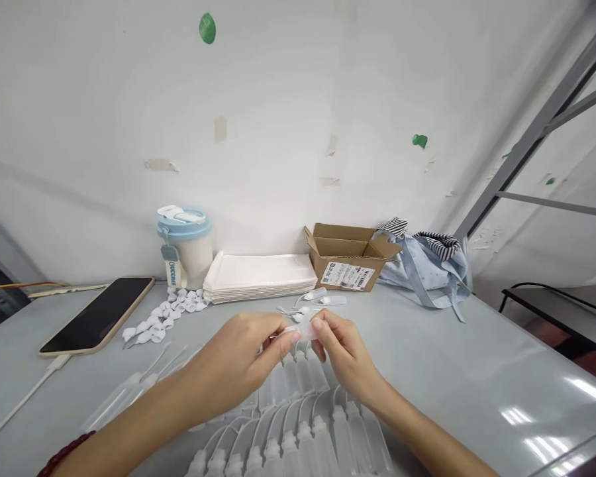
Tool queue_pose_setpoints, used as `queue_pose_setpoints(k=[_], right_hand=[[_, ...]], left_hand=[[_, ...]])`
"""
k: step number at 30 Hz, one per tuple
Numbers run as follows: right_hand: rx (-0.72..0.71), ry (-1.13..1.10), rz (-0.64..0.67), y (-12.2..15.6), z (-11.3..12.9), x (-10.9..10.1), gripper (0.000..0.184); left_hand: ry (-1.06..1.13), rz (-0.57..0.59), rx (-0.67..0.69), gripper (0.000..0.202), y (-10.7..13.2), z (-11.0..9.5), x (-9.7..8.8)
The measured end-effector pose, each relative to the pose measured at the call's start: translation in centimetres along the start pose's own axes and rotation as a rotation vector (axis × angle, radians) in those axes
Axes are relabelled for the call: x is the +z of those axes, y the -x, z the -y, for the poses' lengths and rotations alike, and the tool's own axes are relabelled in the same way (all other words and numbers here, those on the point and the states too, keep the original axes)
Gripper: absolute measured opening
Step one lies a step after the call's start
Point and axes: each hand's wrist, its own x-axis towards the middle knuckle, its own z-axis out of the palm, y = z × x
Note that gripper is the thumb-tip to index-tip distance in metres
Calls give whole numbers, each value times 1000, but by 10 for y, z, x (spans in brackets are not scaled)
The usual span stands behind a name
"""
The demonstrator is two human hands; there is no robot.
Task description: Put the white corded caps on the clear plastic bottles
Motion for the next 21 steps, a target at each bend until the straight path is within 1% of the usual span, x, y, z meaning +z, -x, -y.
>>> queue_pose_setpoints(k=[4, 7, 9, 12, 15, 17, 21], right_hand=[[38, -17, 42, 0, 4, 0, 47], [124, -93, 141, -1, 8, -1, 50], [180, -152, 213, -2, 8, -2, 52], [232, -222, 270, -4, 6, -5, 54], [275, -265, 288, -4, 3, -6, 55], [303, -276, 296, -4, 1, -7, 55], [326, -258, 281, -6, 0, -6, 57]], left_hand=[[183, 100, -82, 46, 0, 0, -2], [323, 183, -153, 44, 0, -2, -4], [339, 202, -155, 42, 1, -2, -4], [255, 165, -71, 40, 2, -2, -1], [86, 72, 77, 40, 3, 2, 4], [-5, 19, 150, 41, 2, 6, 7], [-78, -26, 198, 34, -1, 12, 10]])
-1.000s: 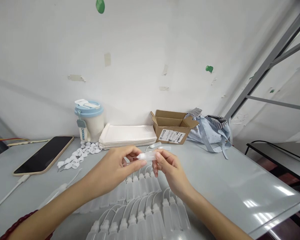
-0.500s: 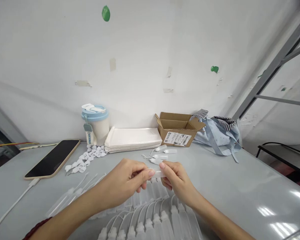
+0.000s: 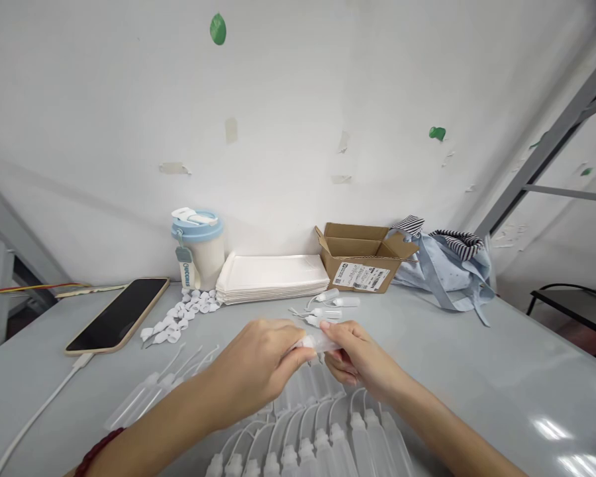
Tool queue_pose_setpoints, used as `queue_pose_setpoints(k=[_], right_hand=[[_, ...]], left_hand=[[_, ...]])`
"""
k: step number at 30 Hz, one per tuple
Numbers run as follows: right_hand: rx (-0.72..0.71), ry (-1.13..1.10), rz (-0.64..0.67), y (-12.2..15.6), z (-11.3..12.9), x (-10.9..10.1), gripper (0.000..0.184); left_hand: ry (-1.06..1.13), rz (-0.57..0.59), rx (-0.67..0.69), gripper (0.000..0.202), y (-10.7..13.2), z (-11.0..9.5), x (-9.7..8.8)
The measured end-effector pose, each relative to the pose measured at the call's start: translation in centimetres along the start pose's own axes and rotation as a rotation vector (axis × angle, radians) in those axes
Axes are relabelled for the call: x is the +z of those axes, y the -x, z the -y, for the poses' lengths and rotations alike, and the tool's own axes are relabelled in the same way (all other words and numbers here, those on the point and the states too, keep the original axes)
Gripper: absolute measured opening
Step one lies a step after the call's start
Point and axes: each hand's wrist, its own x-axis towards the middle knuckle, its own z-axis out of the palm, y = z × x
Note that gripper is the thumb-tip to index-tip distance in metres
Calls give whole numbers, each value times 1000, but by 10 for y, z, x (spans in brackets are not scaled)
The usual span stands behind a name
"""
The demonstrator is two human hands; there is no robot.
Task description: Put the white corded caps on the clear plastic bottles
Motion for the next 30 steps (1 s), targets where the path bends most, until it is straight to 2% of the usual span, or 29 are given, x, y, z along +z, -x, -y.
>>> queue_pose_setpoints(k=[5, 9, 13, 19, 25, 27, 30], right_hand=[[-23, 34, -104, -4, 6, -4, 49], [-65, 62, -272, -5, 13, -14, 45], [-107, 123, -374, -5, 19, -25, 42], [-135, 208, -422, -4, 22, -29, 39], [-130, 267, -411, -7, 20, -25, 39], [-126, 285, -410, -7, 19, -25, 39], [-126, 311, -412, -6, 20, -26, 39]], left_hand=[[-8, -53, -63, 27, -4, 4, -9], [2, -122, -252, 31, -8, 11, -20], [30, -126, -400, 32, -13, 30, -20], [54, -95, -506, 34, -19, 62, -2], [174, -81, -516, 42, -24, 79, 16], [218, -68, -513, 55, -24, 80, 15], [220, -34, -520, 66, -22, 76, -1]])
